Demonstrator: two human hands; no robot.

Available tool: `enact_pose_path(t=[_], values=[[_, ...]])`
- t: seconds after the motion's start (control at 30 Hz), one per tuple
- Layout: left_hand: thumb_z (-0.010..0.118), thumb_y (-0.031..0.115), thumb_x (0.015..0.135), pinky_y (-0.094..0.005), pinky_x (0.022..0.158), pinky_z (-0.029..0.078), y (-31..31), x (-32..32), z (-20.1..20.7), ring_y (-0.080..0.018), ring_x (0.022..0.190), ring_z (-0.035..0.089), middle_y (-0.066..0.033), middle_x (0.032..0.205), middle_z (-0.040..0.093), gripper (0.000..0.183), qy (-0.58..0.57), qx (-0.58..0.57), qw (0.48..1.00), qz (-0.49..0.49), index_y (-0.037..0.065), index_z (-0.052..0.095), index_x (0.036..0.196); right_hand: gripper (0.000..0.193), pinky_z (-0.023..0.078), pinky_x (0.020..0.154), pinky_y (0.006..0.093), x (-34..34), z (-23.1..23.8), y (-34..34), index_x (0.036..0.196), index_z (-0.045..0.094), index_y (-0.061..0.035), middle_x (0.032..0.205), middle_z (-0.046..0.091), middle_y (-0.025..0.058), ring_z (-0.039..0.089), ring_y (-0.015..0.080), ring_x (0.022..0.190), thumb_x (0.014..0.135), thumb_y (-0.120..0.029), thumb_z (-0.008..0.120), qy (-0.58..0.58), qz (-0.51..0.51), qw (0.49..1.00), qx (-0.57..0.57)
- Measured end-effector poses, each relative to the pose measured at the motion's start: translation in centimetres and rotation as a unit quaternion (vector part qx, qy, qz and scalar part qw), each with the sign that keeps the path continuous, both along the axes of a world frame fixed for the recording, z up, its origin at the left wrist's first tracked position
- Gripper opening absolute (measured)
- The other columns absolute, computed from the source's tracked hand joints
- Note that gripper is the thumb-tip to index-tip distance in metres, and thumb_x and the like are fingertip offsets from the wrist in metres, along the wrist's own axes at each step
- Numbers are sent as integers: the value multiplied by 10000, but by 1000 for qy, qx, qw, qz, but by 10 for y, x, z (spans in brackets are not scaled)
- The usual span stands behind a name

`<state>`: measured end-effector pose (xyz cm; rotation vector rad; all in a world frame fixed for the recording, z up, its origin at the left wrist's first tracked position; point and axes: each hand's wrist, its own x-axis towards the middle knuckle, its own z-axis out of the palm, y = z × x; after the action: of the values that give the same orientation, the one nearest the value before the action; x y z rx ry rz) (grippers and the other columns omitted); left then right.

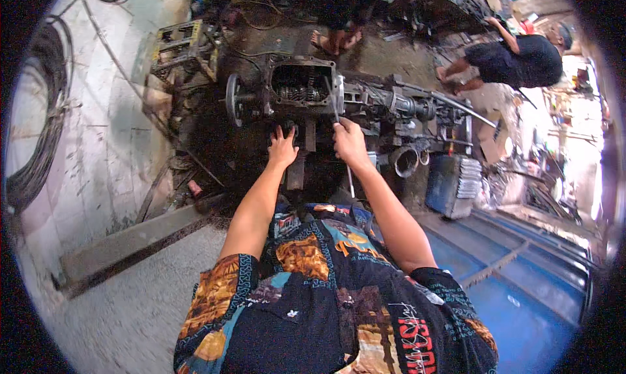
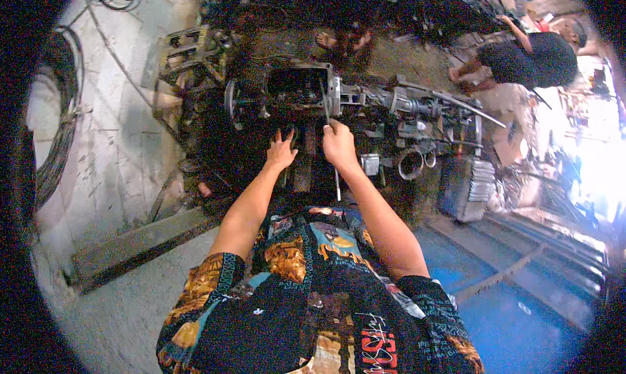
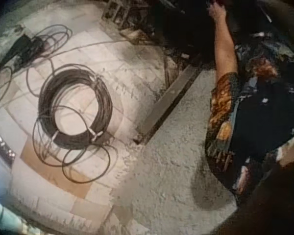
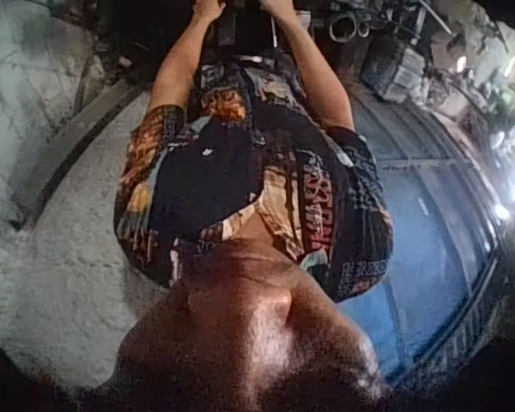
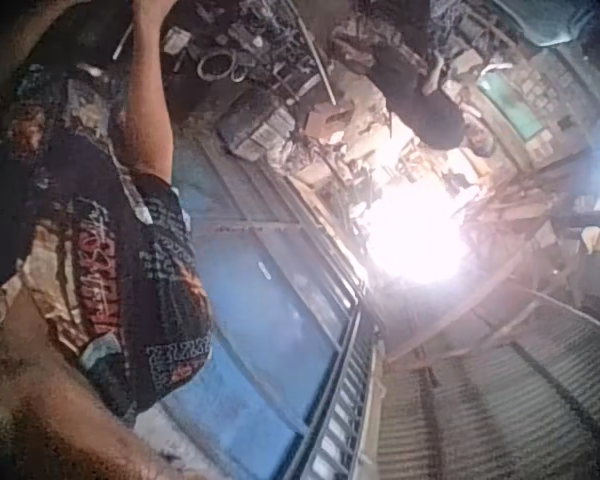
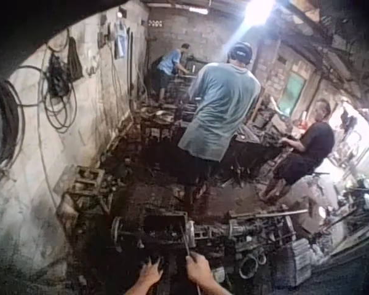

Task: Bending metal rods using a manual bending machine on a fabrication floor.

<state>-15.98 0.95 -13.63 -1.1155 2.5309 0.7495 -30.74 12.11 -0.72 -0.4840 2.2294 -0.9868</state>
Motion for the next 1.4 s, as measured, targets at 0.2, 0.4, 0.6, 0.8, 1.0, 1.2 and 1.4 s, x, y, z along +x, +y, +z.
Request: enact_pose_path(t=[0.2, 0.4, 0.6, 0.8, 1.0, 1.2, 1.4], values=[[682, 127, 800, -457, 898, 536, -36, 27, -39, -434, 1206, 480, -232, 1392, 423, 489, 53, -25, 997, -54, 100, 553, 1270, 343, 471, 839, 481, 46, 61, -49, 1090, 630, 45, 922, 647, 300, 623, 456, 951, 930, -219, 481, 24, -24, 998, 57], [682, 117, 784, -473, 886, 503, -61, 59, 85, -422, 1082, 543, -222, 1203, 497, 462, 171, 49, 983, -34, 73, 560, 1227, 342, 456, 480, 336, 50, 17, -47, 1169, 613, 24, 673, 598, 75, 564, 160, 525, 956, -219, 500, 9, -67, 996, 56], [616, 143, 876, -473, 903, 489, -137, 73, 163, -405, 1131, 508, -204, 1238, 456, 549, 273, -157, 947, 55, 72, 397, 1374, 398, 469, 879, 451, 71, 24, -67, 1150, 617, 60, 1002, 660, 287, 634, 421, 1002, 929, -249, 497, -15, -83, 996, 37], [527, 322, 957, -512, 998, 417, -171, 54, 104, -396, 1277, 412, -232, 1394, 375, 705, 68, -128, 987, 74, -49, 212, 1467, 414, 449, 950, 434, 81, 22, -81, 1185, 601, 65, 1105, 632, 299, 596, 424, 1096, 936, -248, 494, -56, -107, 992, 23], [393, 445, 989, -566, 1015, 369, -188, 43, 100, -396, 1279, 454, -260, 1408, 404, 703, 33, -42, 994, 99, -46, 237, 1467, 412, 434, 977, 444, 75, 15, -77, 1194, 599, 57, 1119, 627, 296, 580, 427, 1122, 948, -251, 480, -31, -116, 992, 38], [578, 455, 926, -500, 913, 480, -214, 42, 99, -381, 1097, 595, -237, 1203, 589, 627, 2, 0, 991, 134, -60, 467, 1265, 378, 482, 833, 462, 54, -5, -83, 1064, 653, 58, 961, 654, 287, 639, 405, 905, 942, -260, 490, 80, -79, 993, 47], [584, 500, 911, -548, 1020, 387, -204, 23, 94, -386, 1253, 474, -243, 1370, 447, 712, -46, 2, 980, 196, -44, 409, 1336, 341, 494, 513, 434, 14, -45, -85, 736, 581, 68, 643, 605, 152, 581, 244, 476, 927, -213, 552, -168, -143, 975, -34]])
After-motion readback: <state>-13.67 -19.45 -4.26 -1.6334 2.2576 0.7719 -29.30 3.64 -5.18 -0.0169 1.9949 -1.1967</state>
